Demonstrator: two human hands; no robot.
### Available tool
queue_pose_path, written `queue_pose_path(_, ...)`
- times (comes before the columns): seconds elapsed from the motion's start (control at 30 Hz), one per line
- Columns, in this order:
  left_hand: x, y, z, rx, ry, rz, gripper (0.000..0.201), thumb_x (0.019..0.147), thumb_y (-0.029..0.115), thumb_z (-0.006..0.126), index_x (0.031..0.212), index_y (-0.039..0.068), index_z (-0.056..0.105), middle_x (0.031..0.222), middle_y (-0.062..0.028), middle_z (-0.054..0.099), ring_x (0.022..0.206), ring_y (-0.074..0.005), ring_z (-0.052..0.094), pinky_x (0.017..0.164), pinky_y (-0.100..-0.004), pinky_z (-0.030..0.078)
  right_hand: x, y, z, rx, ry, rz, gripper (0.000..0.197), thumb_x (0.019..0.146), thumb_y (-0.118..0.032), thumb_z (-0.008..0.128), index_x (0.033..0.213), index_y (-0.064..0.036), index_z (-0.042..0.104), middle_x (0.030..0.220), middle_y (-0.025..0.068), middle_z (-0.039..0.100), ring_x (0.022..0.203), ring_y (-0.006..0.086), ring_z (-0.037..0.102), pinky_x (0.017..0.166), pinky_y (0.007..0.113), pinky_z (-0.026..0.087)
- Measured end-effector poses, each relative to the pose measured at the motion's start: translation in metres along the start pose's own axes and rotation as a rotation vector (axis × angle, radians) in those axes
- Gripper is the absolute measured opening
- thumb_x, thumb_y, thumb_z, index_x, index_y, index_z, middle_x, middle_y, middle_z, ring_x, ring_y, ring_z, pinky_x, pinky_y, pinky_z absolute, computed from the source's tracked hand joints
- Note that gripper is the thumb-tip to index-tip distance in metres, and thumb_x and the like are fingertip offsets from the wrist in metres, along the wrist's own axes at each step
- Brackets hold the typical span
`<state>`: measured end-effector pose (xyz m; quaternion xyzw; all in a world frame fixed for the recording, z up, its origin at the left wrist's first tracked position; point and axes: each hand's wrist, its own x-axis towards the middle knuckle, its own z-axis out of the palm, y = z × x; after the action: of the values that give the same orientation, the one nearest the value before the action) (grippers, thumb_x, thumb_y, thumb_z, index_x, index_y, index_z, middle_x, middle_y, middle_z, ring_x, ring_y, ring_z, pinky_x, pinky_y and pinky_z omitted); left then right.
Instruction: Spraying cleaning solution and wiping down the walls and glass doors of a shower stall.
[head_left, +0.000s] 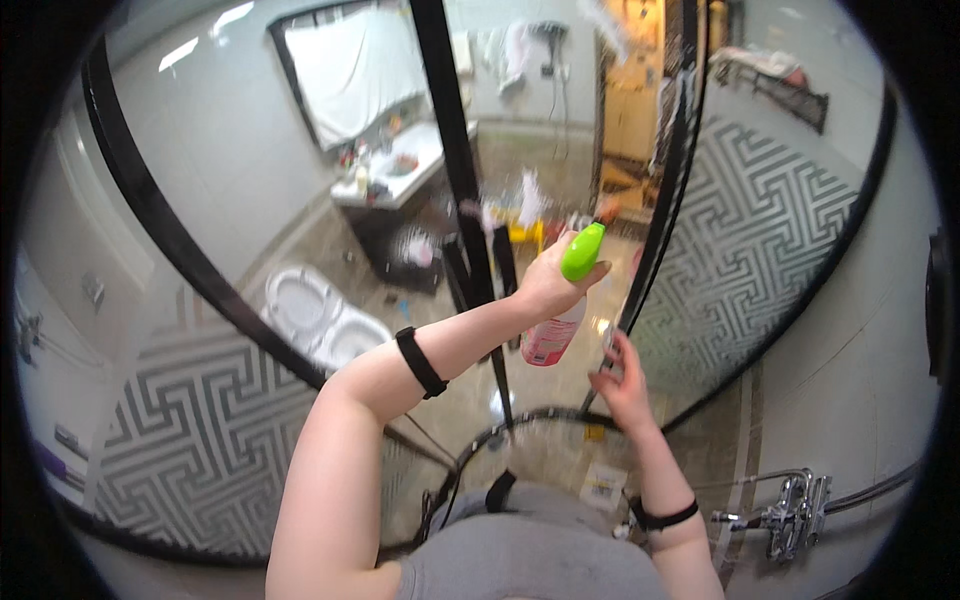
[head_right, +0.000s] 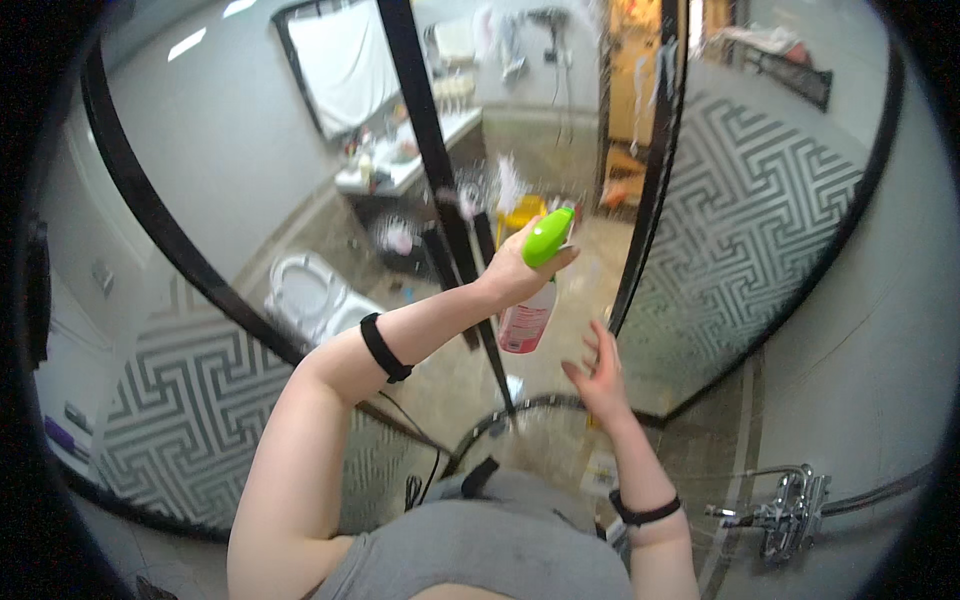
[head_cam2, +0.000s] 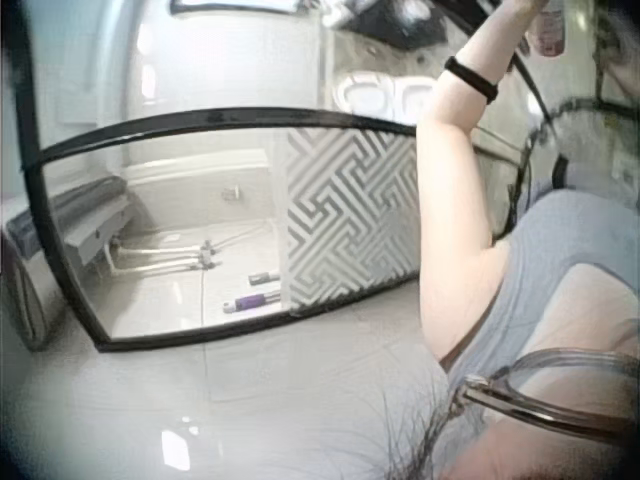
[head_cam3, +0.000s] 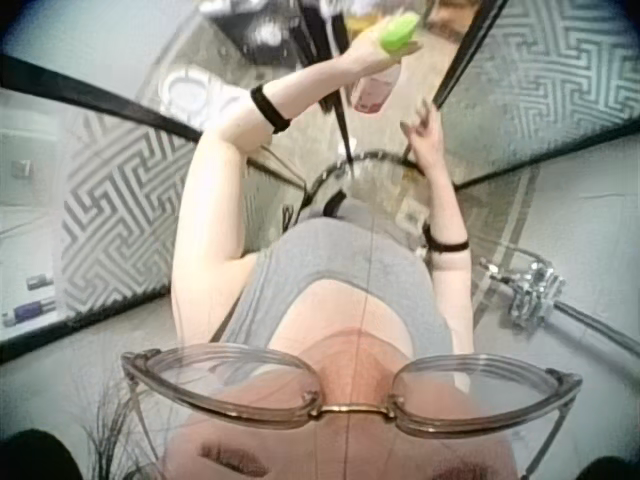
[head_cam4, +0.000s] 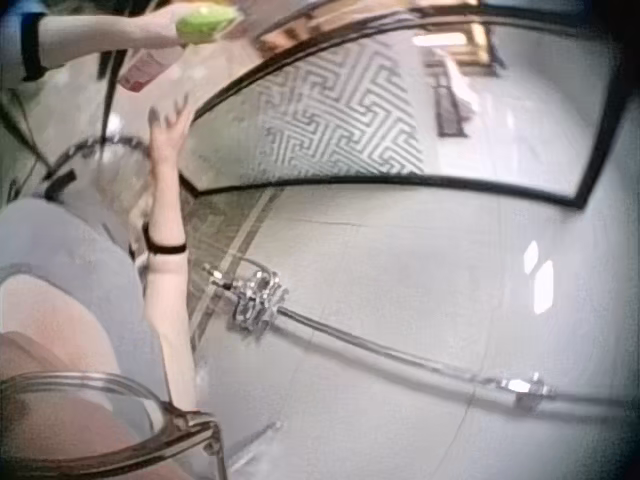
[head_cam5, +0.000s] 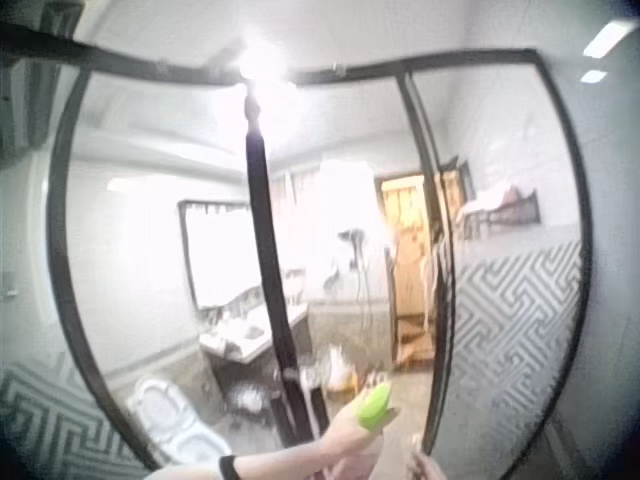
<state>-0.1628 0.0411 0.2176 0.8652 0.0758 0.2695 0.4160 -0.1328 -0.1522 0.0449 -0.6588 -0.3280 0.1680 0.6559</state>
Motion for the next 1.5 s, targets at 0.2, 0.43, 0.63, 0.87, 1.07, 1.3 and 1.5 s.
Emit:
queue_pose_path(0.2, -0.099, -0.069, 0.039, 0.085, -0.017, -0.214, 0.061, 0.076, 0.045, 0.066, 0.118, 0.009, 0.043, 0.105, -0.0153, 0.058, 0.095, -0.0321, 0.059, 0.079, -0.0379, 0.047, 0.018, -0.033, 0.048, -0.154, -0.276, -0.026, 0.078, 0.074, -0.014, 0.068, 0.137, -0.007, 0.023, 0.133, 0.0112, 0.031, 0.122, 0.0258, 0.038, 0.096, 0.043, 0.038)
queue_pose_path(0.43, -0.165, -0.086, 0.019, 0.222, 0.046, -0.37, 0.089, 0.071, 0.055, 0.064, 0.132, 0.001, 0.027, 0.121, -0.021, 0.046, 0.11, -0.036, 0.048, 0.088, -0.0446, 0.041, 0.012, -0.002, 0.107, -0.054, -0.356, -0.189, 0.064, 0.073, -0.006, 0.066, 0.13, -0.0051, 0.036, 0.124, 0.0094, 0.043, 0.113, 0.0207, 0.047, 0.091, 0.033, 0.041)
queue_pose_path(0.63, -0.216, -0.098, -0.02, 0.216, -0.288, -0.259, 0.095, 0.072, 0.048, 0.066, 0.138, -0.001, 0.019, 0.131, -0.0257, 0.033, 0.124, -0.0378, 0.034, 0.103, -0.0412, 0.028, 0.023, 0.016, 0.138, -0.01, -0.368, -0.19, 0.043, 0.073, -0.001, 0.061, 0.114, -0.0026, 0.048, 0.1, 0.01, 0.058, 0.091, 0.0202, 0.058, 0.079, 0.031, 0.045)
queue_pose_path(0.87, -0.276, -0.11, -0.093, 0.153, 0.025, -0.581, 0.053, 0.081, 0.031, 0.061, 0.121, 0.0, 0.049, 0.121, -0.0182, 0.051, 0.111, -0.0264, 0.051, 0.094, -0.0346, 0.04, 0.036, -0.015, 0.157, -0.075, -0.709, -0.249, 0.03, 0.073, -0.004, 0.061, 0.102, -0.0046, 0.056, 0.089, 0.0084, 0.06, 0.079, 0.0195, 0.059, 0.07, 0.03, 0.045)
queue_pose_path(1.07, -0.305, -0.113, -0.132, -0.196, 0.538, -0.669, 0.023, 0.088, 0.017, 0.055, 0.1, -0.002, 0.061, 0.086, -0.0038, 0.063, 0.08, -0.0099, 0.058, 0.074, -0.0247, 0.046, 0.013, -0.017, 0.197, -0.074, -0.964, -0.205, 0.031, 0.07, -0.002, 0.061, 0.1, -0.0034, 0.053, 0.085, 0.007, 0.058, 0.078, 0.0185, 0.057, 0.072, 0.03, 0.045)
queue_pose_path(1.3, -0.325, -0.133, -0.129, -0.332, 0.455, -0.789, 0.026, 0.09, 0.02, 0.053, 0.104, -0.001, 0.059, 0.085, -0.0029, 0.06, 0.082, -0.0103, 0.056, 0.077, -0.0252, 0.045, 0.027, 0.067, 0.193, -0.057, -0.447, -0.166, 0.024, 0.071, -0.011, 0.062, 0.091, -0.0042, 0.051, 0.078, 0.0151, 0.056, 0.075, 0.0305, 0.058, 0.066, 0.036, 0.045)
queue_pose_path(1.5, -0.323, -0.152, -0.113, -0.366, 0.303, -0.886, 0.028, 0.09, 0.021, 0.053, 0.106, -0.001, 0.058, 0.089, -0.0044, 0.061, 0.085, -0.011, 0.056, 0.079, -0.0256, 0.044, 0.021, 0.089, 0.159, -0.472, -0.687, -0.123, 0.03, 0.069, -0.013, 0.063, 0.096, -0.0074, 0.052, 0.082, 0.0166, 0.059, 0.079, 0.0347, 0.057, 0.068, 0.037, 0.045)
